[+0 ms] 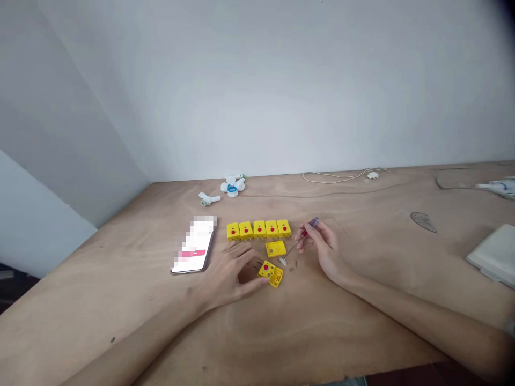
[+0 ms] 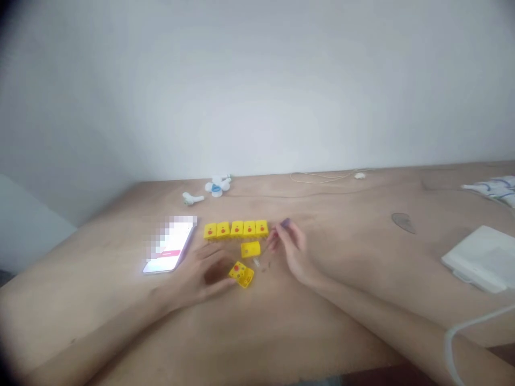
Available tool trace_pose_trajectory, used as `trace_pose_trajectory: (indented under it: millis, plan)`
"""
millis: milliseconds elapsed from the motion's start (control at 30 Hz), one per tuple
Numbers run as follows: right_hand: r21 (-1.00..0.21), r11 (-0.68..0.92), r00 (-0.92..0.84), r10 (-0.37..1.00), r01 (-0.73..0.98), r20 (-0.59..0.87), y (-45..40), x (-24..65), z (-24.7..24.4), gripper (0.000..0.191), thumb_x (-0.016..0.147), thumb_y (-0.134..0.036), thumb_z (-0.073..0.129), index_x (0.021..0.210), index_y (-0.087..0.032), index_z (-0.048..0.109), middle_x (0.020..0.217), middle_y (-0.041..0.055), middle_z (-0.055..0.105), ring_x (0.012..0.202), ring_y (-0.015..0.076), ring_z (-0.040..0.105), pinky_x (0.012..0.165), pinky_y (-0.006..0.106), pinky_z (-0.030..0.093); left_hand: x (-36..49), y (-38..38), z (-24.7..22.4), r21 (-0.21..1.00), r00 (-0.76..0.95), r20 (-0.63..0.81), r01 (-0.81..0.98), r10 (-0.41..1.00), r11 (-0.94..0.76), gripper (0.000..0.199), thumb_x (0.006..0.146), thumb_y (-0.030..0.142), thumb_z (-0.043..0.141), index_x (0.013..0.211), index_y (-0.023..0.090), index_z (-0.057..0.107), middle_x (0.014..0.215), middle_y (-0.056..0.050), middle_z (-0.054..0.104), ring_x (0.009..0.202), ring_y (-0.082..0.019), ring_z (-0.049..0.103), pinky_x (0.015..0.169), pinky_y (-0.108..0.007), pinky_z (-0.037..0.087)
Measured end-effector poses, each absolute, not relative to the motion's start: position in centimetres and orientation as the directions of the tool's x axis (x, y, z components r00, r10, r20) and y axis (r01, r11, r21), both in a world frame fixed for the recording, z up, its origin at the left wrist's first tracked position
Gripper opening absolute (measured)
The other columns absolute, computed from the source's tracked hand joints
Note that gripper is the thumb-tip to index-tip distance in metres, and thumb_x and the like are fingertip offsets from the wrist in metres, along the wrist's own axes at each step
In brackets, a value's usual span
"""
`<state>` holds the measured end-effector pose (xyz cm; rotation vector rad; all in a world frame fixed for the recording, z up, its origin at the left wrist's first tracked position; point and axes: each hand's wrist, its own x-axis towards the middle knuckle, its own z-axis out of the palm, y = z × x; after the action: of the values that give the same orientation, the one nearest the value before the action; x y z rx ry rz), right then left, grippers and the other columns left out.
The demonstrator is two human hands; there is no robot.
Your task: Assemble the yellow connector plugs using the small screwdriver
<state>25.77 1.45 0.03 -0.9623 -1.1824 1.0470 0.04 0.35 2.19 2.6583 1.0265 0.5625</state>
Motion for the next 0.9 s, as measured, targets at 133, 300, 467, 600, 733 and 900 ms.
trace_pose_trajectory:
  millis: [133,300,467,600,733,900]
  plan:
    - [-0.964,0.233,0.04,0.973,-0.127,0.229,1.42,25.85,-0.04,0.036,0.086,-0.056,0.068,0.082,-0.022,0.058,0.076,0.003,0.065,0.06,0.0179,0.061,0.055,0.032,0.051,0.21,0.13,2.12,0.346,0.674,0.264,0.601,0.69,-0.72,0.032,0.092,0.051,0.064,0.106,0.023,0.066,0.105,-0.008,0.068,0.097,-0.028,0.063,0.085,-0.041,0.05]
    - [-0.966,0.235,0.045,0.972,-0.11,0.231,1.42,25.73,0.08,0.037,0.085,-0.058,0.067,0.083,-0.022,0.058,0.075,0.0031,0.067,0.061,0.0182,0.061,0.057,0.032,0.052,0.3,0.16,1.7,0.348,0.655,0.294,0.605,0.696,-0.716,0.026,0.094,0.046,0.062,0.103,0.023,0.067,0.102,-0.008,0.067,0.096,-0.026,0.063,0.086,-0.041,0.051]
    - [-0.96,0.234,0.049,0.972,-0.152,0.229,1.44,25.77,0.05,0.035,0.085,-0.055,0.07,0.082,-0.022,0.06,0.074,0.0027,0.067,0.06,0.0174,0.061,0.055,0.03,0.051,0.33,0.13,1.57,0.36,0.654,0.305,0.594,0.693,-0.719,0.024,0.094,0.043,0.062,0.106,0.024,0.069,0.107,-0.008,0.067,0.101,-0.027,0.063,0.089,-0.042,0.051]
    - [-0.961,0.241,0.023,0.97,-0.136,0.24,1.46,25.78,-0.13,0.034,0.086,-0.054,0.069,0.084,-0.022,0.06,0.075,0.0026,0.067,0.061,0.0173,0.063,0.056,0.031,0.053,0.45,0.1,1.75,0.368,0.661,0.277,0.597,0.697,-0.713,0.025,0.094,0.041,0.062,0.109,0.024,0.069,0.11,-0.008,0.067,0.103,-0.028,0.063,0.09,-0.043,0.051]
    - [-0.957,0.259,0.038,0.966,-0.126,0.257,1.45,25.78,-0.09,0.033,0.086,-0.054,0.068,0.084,-0.021,0.059,0.077,0.0025,0.067,0.06,0.0172,0.062,0.057,0.031,0.052,0.52,0.12,1.87,0.374,0.673,0.283,0.579,0.684,-0.725,0.024,0.094,0.039,0.061,0.111,0.024,0.069,0.113,-0.008,0.067,0.106,-0.028,0.063,0.092,-0.043,0.051]
    - [-0.958,0.255,0.047,0.967,-0.128,0.251,1.35,25.88,0.26,0.032,0.086,-0.052,0.068,0.082,-0.022,0.059,0.078,0.0029,0.067,0.06,0.0175,0.061,0.057,0.032,0.052,0.39,0.24,1.7,0.376,0.715,0.29,0.526,0.636,-0.763,0.029,0.095,0.033,0.06,0.122,0.025,0.065,0.124,-0.008,0.065,0.114,-0.027,0.061,0.099,-0.043,0.049]
